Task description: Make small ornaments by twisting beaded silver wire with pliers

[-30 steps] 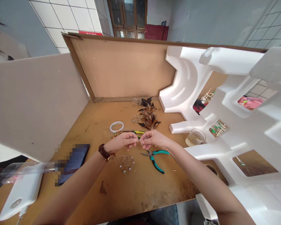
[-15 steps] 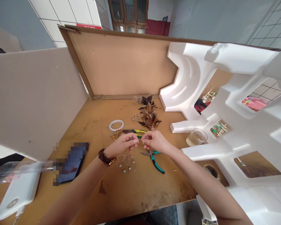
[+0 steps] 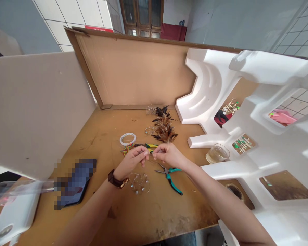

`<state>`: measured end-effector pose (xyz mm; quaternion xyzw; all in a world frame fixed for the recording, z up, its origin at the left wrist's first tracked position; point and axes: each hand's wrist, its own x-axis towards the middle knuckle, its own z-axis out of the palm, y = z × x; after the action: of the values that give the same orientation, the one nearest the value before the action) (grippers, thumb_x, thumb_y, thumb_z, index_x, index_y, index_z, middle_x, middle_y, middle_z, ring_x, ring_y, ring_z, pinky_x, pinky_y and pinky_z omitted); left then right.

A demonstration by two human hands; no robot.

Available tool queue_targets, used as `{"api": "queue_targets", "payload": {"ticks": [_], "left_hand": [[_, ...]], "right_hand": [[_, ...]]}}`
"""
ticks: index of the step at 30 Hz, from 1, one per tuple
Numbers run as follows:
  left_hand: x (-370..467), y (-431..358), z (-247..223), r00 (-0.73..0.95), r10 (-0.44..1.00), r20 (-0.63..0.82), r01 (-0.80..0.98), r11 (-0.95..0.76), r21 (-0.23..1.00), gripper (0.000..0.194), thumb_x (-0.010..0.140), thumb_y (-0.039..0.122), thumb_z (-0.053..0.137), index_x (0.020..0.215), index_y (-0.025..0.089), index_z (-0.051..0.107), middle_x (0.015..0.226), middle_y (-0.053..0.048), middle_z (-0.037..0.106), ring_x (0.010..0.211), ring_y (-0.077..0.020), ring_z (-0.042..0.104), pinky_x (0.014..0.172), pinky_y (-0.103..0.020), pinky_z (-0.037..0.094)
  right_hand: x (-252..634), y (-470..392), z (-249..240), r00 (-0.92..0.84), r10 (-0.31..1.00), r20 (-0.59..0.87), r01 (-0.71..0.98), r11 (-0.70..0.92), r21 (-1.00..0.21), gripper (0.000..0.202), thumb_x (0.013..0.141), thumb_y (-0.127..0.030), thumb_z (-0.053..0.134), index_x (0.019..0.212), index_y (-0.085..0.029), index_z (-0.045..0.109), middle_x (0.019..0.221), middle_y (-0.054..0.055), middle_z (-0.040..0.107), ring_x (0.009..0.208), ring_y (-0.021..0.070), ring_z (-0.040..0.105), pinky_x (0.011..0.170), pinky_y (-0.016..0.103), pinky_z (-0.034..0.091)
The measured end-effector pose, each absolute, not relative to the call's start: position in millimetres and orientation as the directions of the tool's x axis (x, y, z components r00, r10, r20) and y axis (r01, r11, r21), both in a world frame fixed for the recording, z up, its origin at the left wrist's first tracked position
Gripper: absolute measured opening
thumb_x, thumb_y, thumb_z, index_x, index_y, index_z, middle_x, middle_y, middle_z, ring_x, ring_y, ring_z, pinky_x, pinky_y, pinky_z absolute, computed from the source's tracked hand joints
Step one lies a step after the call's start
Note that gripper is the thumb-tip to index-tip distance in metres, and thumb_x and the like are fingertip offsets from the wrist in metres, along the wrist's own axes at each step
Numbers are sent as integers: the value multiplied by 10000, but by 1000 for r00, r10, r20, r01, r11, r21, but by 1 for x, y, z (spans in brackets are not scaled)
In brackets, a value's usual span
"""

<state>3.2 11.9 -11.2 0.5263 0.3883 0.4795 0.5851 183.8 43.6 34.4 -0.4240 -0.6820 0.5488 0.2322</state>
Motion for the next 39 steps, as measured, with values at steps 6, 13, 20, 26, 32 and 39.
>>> {"api": "queue_targets", "payload": {"ticks": [6, 13, 20, 26, 32, 39], "left_hand": [[-3, 15, -4, 351, 936, -5, -128, 53, 990, 265, 742, 383, 618, 769, 133, 536, 660, 21, 554, 471, -48, 462, 453, -189, 444], [6, 17, -9, 268, 964, -8, -56, 24, 998, 268, 722, 379, 638, 787, 125, 582, 550, 72, 460, 380, -23, 369, 353, -153, 318], [2, 17, -7, 259, 966, -28, -7, 31, 1000, 259, 705, 365, 646, 724, 119, 569, 524, 66, 464, 377, -35, 379, 360, -164, 332], [2, 15, -4, 266, 964, -26, 23, 21, 1000, 252, 709, 369, 638, 742, 124, 594, 553, 53, 477, 400, -38, 367, 367, -164, 307], [-1, 15, -6, 278, 960, -19, 62, 2, 998, 270, 711, 399, 633, 742, 133, 598, 558, 57, 457, 402, -37, 331, 358, -164, 285], [-6, 18, -4, 309, 948, -81, 82, 58, 995, 303, 684, 421, 646, 721, 128, 581, 511, 71, 426, 362, -28, 323, 347, -164, 255]], "right_hand": [[183, 46, 31, -549, 824, -141, 333, 60, -941, 206, 687, -346, 639, 748, -157, 588, 578, -38, 549, 447, 66, 445, 437, 203, 370], [177, 39, 25, -494, 869, -27, 269, 124, -955, 295, 694, -342, 651, 892, -198, 488, 641, -45, 564, 484, 73, 461, 442, 195, 368], [180, 40, 25, -570, 808, -145, 258, 8, -966, 368, 672, -313, 662, 979, -189, 505, 681, -38, 581, 476, 73, 479, 448, 208, 394], [182, 41, 25, -595, 789, -155, 270, 14, -963, 383, 663, -307, 678, 988, -181, 519, 661, -42, 584, 469, 71, 472, 457, 212, 398], [193, 42, 20, -575, 809, -119, 366, 125, -922, 411, 752, -403, 597, 1088, -188, 499, 740, -6, 611, 550, 107, 537, 509, 239, 431], [246, 12, -31, -564, 813, -143, 816, 523, -245, 620, 689, -488, 618, 1224, -197, 503, 1134, 138, 569, 1051, 296, 498, 865, 401, 394]]}}
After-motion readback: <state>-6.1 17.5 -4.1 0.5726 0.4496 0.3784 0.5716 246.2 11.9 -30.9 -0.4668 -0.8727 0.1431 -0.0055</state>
